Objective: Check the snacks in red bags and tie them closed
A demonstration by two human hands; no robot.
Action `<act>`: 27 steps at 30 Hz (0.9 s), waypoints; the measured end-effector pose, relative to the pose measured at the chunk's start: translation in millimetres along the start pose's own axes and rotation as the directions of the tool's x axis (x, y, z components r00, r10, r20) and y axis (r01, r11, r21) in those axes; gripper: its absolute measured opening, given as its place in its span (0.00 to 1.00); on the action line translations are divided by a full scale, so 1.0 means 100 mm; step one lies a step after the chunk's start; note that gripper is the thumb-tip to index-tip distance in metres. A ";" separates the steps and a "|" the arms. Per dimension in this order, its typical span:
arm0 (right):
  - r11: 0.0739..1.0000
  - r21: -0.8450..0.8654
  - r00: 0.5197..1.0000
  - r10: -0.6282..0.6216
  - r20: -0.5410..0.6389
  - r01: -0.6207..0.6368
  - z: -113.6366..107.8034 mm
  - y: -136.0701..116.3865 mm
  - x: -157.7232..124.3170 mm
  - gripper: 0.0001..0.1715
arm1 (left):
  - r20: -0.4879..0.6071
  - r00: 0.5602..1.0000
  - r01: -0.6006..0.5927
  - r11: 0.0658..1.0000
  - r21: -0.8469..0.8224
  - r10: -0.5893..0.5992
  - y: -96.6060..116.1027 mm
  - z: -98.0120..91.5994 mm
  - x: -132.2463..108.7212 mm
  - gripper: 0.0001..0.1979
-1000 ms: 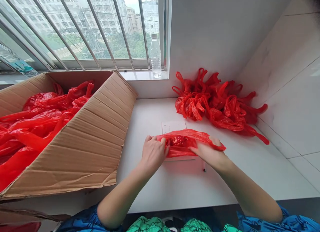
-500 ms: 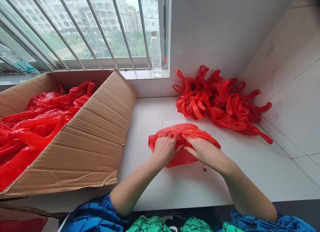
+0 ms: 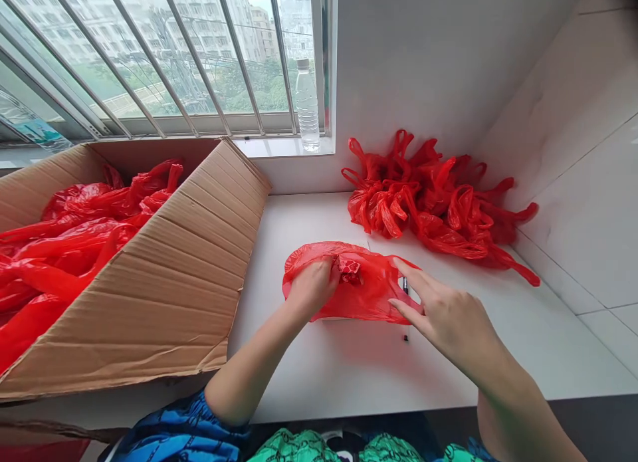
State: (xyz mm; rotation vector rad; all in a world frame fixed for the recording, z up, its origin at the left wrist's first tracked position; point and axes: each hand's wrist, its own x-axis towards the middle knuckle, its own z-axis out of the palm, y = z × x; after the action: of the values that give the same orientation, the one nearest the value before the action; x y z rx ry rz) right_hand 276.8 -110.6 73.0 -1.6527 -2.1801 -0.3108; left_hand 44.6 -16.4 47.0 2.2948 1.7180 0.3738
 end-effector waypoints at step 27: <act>0.960 0.099 0.955 0.242 0.169 -0.261 -0.21 0.36 -0.04 0.17 | -0.277 0.909 -0.205 0.912 0.356 0.313 -0.22 -0.45 -0.61 0.15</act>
State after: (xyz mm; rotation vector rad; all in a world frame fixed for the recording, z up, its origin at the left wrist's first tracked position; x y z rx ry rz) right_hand 315.3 -112.0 88.1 -1.9147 -2.0161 0.0214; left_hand -7.2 -66.9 78.5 2.8554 1.7184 0.6003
